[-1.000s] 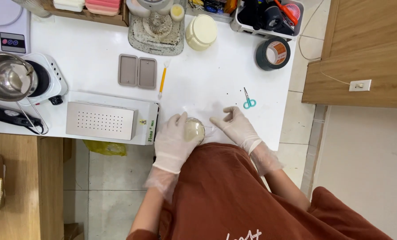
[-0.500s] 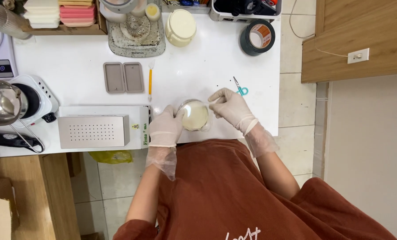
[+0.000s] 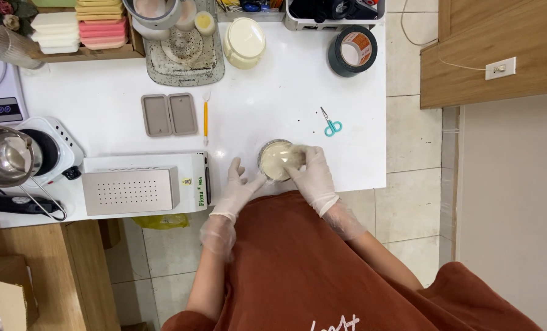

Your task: The person uses shears to cut through bubble wrap and plastic film surrounding a stack of containers, then pulls the wrap away by hand to free the items. The person then places the unwrapped containers into a cardboard box.

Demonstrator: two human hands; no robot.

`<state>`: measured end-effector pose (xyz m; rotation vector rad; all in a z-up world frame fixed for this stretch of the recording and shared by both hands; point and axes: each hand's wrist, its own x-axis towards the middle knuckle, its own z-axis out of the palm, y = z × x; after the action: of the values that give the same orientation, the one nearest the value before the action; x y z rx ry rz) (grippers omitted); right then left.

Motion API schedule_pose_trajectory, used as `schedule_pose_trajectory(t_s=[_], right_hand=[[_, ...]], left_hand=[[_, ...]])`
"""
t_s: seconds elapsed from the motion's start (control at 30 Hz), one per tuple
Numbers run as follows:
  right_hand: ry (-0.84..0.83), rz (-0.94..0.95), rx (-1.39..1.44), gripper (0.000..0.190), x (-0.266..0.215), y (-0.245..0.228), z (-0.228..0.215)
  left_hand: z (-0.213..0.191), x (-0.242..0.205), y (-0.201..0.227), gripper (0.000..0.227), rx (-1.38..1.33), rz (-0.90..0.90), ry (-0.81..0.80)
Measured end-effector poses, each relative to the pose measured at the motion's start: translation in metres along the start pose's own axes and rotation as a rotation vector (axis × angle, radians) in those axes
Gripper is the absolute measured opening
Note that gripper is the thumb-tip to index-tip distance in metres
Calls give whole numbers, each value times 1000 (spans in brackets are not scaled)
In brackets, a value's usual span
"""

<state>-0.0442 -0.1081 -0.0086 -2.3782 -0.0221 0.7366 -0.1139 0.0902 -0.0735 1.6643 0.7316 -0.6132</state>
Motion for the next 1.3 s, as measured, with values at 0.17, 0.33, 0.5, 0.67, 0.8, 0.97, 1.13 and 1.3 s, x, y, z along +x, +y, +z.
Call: schedule_pose_trajectory(t_s=[0.17, 0.33, 0.5, 0.67, 0.8, 0.97, 1.13, 1.3], right_hand=[[247, 33, 185, 76, 27, 26, -1], [-229, 368, 535, 65, 39, 29, -16], [-262, 315, 794, 53, 67, 97, 6], [-190, 242, 912, 53, 65, 93, -7], [-224, 110, 1090, 62, 34, 22, -76], [-191, -380, 716, 91, -1, -48, -134], [-131, -298, 732, 89, -25, -57, -143], [-92, -359, 768, 84, -46, -50, -144]], left_hand=[[-9, 22, -3, 125, -941, -244, -484], [28, 54, -31, 134, -760, -294, -326], [38, 46, 14, 128, -393, -323, -246], [56, 39, 46, 119, -360, 65, 138], [21, -25, 126, 120, -450, 262, 82], [-18, -80, 177, 116, -115, 670, 161], [-42, -106, 185, 119, -19, 848, 131], [-50, -118, 183, 121, 0, 853, 58]])
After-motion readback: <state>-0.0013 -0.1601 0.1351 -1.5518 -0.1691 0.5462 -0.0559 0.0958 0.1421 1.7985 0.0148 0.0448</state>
